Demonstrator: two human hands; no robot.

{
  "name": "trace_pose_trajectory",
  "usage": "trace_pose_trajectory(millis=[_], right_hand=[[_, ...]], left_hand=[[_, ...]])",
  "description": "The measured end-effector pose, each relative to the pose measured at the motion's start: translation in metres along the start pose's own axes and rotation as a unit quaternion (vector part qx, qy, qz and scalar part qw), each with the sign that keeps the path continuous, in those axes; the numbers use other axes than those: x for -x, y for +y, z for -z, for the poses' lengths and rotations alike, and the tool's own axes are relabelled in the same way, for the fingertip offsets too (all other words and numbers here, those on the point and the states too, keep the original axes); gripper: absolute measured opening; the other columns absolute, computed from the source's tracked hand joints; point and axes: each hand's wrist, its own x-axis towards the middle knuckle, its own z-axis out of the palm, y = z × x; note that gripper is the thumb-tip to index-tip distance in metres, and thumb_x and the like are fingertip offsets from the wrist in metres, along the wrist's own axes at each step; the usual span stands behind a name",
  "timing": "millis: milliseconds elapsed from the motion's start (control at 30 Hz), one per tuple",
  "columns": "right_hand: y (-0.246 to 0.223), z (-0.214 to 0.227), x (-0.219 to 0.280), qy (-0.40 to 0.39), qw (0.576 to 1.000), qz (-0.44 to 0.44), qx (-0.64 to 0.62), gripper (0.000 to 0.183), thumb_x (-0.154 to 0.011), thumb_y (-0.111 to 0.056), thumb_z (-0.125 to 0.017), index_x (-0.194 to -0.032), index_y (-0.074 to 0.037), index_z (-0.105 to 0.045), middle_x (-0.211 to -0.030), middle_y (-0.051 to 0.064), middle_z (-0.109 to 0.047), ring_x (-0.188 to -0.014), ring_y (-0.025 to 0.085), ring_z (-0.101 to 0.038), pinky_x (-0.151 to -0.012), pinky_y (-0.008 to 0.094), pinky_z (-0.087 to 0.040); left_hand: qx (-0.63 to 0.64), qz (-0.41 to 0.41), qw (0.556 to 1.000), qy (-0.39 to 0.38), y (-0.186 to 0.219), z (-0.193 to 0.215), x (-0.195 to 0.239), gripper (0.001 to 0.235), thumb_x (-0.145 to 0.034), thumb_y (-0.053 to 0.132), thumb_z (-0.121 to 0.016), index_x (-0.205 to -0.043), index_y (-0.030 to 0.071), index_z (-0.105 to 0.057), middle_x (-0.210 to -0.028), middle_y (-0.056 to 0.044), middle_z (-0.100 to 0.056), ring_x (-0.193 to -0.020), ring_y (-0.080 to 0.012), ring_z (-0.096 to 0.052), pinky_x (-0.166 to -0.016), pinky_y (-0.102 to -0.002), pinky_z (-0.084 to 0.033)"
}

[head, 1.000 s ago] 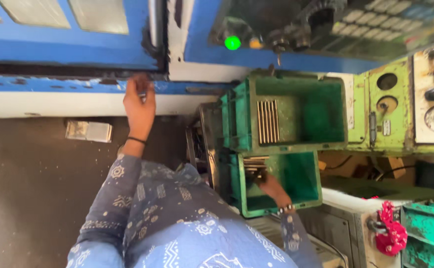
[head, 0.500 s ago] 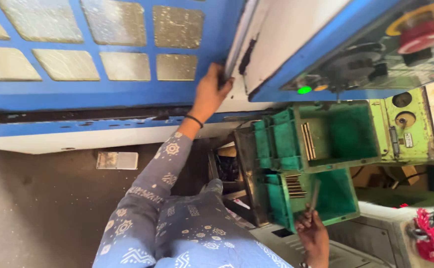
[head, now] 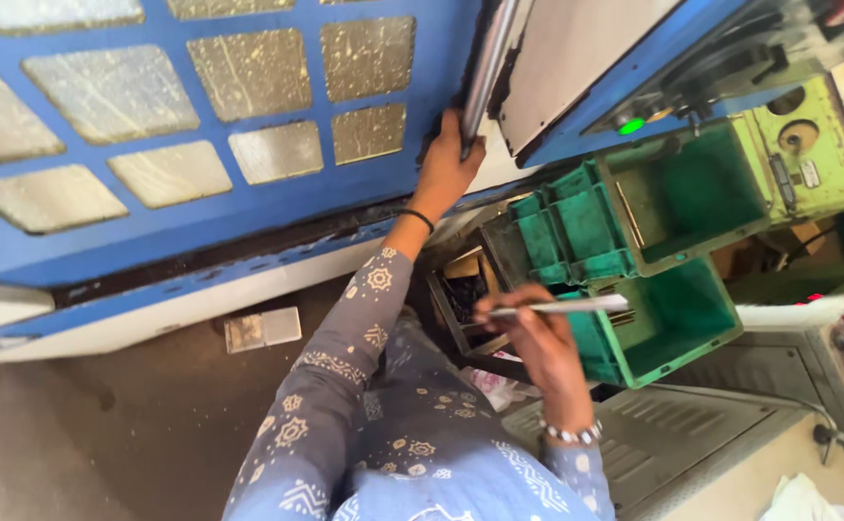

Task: The person operates a metal processing machine by opening the door, inserting a metal rod into the machine, and closing the door. They repeat this process multiple times, retrieving processed rods and placing them into a green bin.

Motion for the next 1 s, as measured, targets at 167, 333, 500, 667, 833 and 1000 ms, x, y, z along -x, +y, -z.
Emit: trace_pose_trajectory(millis=[167,333,500,667,833,1000], right_hand=[[-0.001,-0.084,-0.086,-0.145,0.988,-0.036,0.027,0.031,-0.108,-0.032,-0.058,-0.118,-0.003,-0.057,-0.105,0.018,-0.071,-0.099,0.026,-0.069,-0.085,0.035,-0.052],[0.035,-0.142,-0.175,-0.233,0.97,-0.075,0.011,0.035,-0.108,-0.037,-0.055,-0.119,-0.004,-0.058,-0.097,0.013,-0.072,-0.09,0.021,-0.07,-0.076,0.03,-0.053],[0.074,-0.136,-0.21,-0.227,0.957,-0.179,0.017,0.034,-0.107,-0.036,-0.059,-0.106,-0.002,-0.058,-0.092,0.015,-0.074,-0.082,0.025,-0.074,-0.067,0.031,-0.054],[0.083,-0.094,-0.218,-0.254,0.942,-0.215,0.035,0.035,-0.105,-0.038,-0.058,-0.108,-0.003,-0.061,-0.091,0.013,-0.074,-0.084,0.024,-0.075,-0.071,0.03,-0.056],[0.091,-0.085,-0.243,-0.245,0.942,-0.229,-0.019,0.032,-0.104,-0.036,-0.059,-0.11,-0.004,-0.062,-0.1,0.012,-0.075,-0.092,0.021,-0.074,-0.074,0.03,-0.057],[0.104,-0.086,-0.254,-0.28,0.934,-0.222,-0.009,0.029,-0.105,-0.03,-0.062,-0.113,-0.002,-0.063,-0.101,0.01,-0.074,-0.096,0.02,-0.073,-0.075,0.031,-0.058]], left_hand=[[-0.037,0.0,0.999,-0.023,-0.014,-0.004,-0.001,0.048,-0.095,0.026,-0.068,-0.128,0.002,-0.044,-0.087,-0.029,-0.068,-0.079,-0.0492,-0.068,-0.068,-0.053,-0.052],[-0.111,-0.043,0.993,0.001,-0.018,-0.005,0.004,0.064,-0.093,0.028,-0.068,-0.137,-0.009,-0.04,-0.089,-0.031,-0.067,-0.08,-0.0498,-0.067,-0.069,-0.054,-0.054],[-0.135,-0.097,0.985,0.048,-0.004,0.0,0.016,0.061,-0.093,0.027,-0.069,-0.134,-0.011,-0.044,-0.088,-0.03,-0.064,-0.077,-0.05,-0.063,-0.067,-0.054,-0.05],[-0.098,-0.099,0.986,0.094,0.005,-0.004,0.011,0.036,-0.097,0.022,-0.069,-0.118,-0.003,-0.054,-0.083,-0.025,-0.063,-0.077,-0.0476,-0.062,-0.068,-0.054,-0.048],[-0.07,-0.117,0.987,0.078,0.001,-0.001,-0.001,0.027,-0.092,0.018,-0.072,-0.104,0.0,-0.055,-0.077,-0.021,-0.063,-0.072,-0.0444,-0.063,-0.064,-0.051,-0.049],[-0.072,-0.135,0.986,0.06,-0.006,0.0,-0.001,0.026,-0.09,0.015,-0.073,-0.101,0.001,-0.053,-0.077,-0.02,-0.063,-0.071,-0.0431,-0.063,-0.064,-0.05,-0.049]])
